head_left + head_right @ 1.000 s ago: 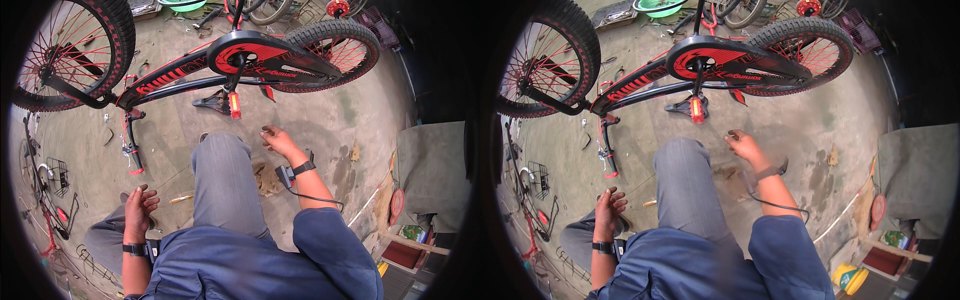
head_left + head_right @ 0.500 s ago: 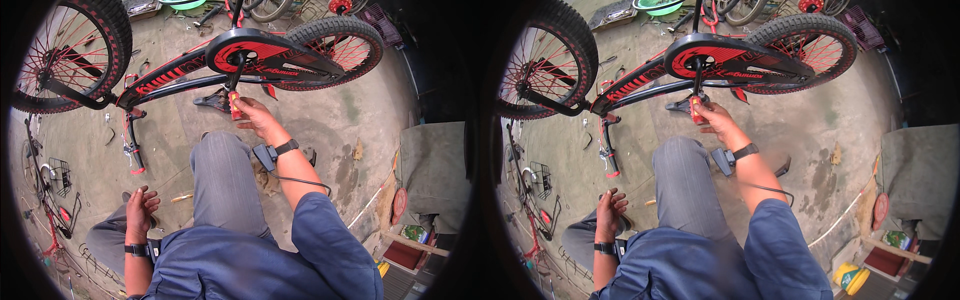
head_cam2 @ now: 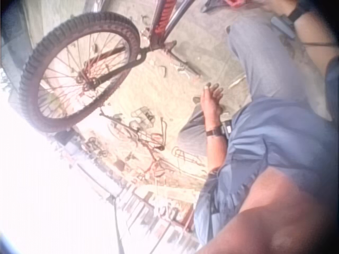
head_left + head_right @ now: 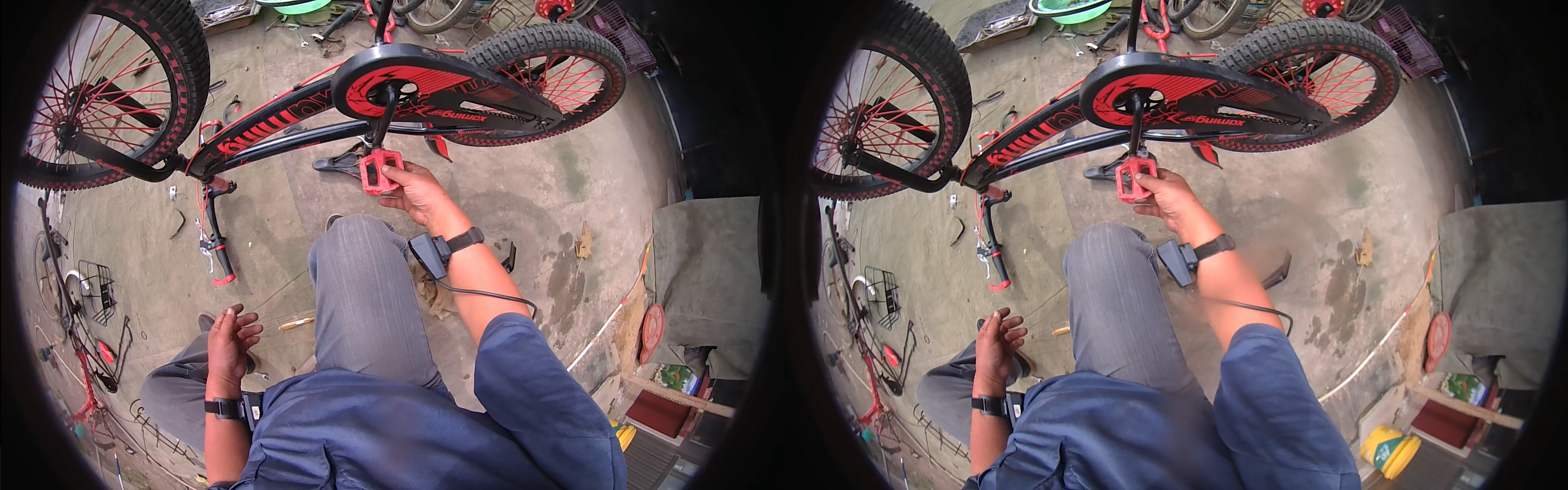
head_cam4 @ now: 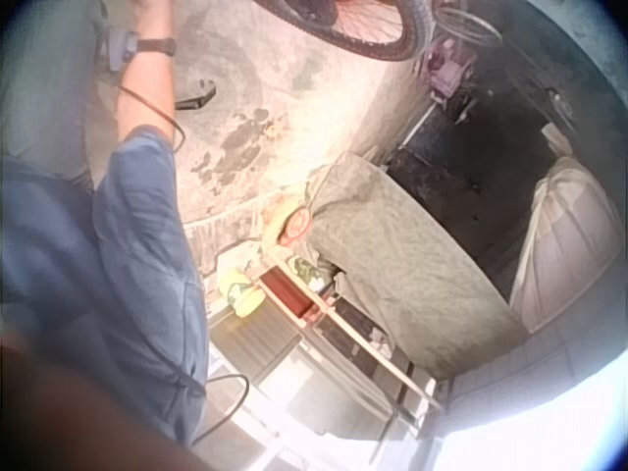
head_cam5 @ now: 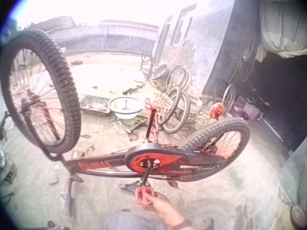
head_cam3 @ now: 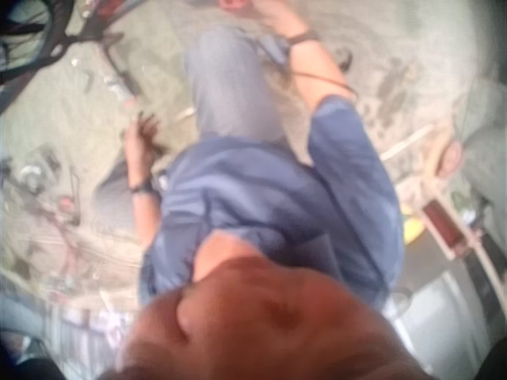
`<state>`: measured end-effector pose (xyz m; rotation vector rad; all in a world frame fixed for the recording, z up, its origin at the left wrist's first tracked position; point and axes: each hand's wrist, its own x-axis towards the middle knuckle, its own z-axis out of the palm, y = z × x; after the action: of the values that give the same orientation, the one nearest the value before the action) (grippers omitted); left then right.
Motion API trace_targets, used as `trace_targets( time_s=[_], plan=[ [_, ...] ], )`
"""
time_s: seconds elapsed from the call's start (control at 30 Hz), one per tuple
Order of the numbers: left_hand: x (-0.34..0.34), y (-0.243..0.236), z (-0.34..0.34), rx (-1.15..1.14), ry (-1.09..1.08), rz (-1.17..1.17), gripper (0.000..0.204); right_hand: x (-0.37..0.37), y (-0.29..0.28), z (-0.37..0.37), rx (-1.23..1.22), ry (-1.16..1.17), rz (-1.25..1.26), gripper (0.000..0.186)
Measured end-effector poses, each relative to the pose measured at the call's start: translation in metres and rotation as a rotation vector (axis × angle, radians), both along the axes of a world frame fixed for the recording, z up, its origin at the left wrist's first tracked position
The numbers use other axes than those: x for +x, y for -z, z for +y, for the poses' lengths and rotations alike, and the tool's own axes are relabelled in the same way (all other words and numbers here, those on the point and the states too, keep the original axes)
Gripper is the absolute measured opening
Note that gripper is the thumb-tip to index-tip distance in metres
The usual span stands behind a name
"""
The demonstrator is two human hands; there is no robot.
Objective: The person cleans a bicycle pedal arm with a cloth, then uses a multi-bit screwdriver to tighten bolts on the rear wheel and crankset. The person handles the pedal arm, cloth, screwdriver, and bicycle components.
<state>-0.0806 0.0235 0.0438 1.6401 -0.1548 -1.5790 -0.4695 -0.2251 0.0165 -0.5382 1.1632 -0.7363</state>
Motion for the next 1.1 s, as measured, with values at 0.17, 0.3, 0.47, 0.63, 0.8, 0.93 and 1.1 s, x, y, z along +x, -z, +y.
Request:
trace_targets(
  time_s=[0.17, 0.3, 0.47, 0.63, 0.8, 0.93, 1.1],
  plan=[
    [-0.0002, 0.0, -0.0005, 0.004, 0.005, 0.0, 0.038, 0.0021, 0.0027, -0.0025, -0.036, -0.017, -0.001, 0.035],
    [0.0002, 0.0005, -0.0006, 0.008, 0.016, -0.005, 0.037, 0.0009, 0.0048, -0.0034, -0.046, -0.025, 0.045, 0.034],
    [0.0003, 0.0021, -0.0002, 0.005, 0.013, -0.003, 0.037, -0.0003, 0.0076, -0.0034, -0.039, -0.012, 0.011, 0.034],
    [0.0001, 0.0026, -0.0008, 0.009, 0.021, -0.011, 0.036, -0.0007, 0.0095, -0.0035, -0.048, -0.02, 0.01, 0.034],
    [0.0007, 0.0021, -0.001, 0.016, 0.021, -0.004, 0.036, -0.0011, 0.0096, -0.0031, -0.05, -0.011, 0.012, 0.034],
    [0.0016, 0.0022, -0.0011, 0.009, 0.025, -0.008, 0.036, -0.0011, 0.0091, -0.0012, -0.031, -0.003, -0.045, 0.035],
    [0.0017, 0.0035, -0.0011, 0.011, 0.025, -0.007, 0.036, -0.0016, 0.0102, 0.0009, -0.015, 0.036, -0.143, 0.037]
  ],
)
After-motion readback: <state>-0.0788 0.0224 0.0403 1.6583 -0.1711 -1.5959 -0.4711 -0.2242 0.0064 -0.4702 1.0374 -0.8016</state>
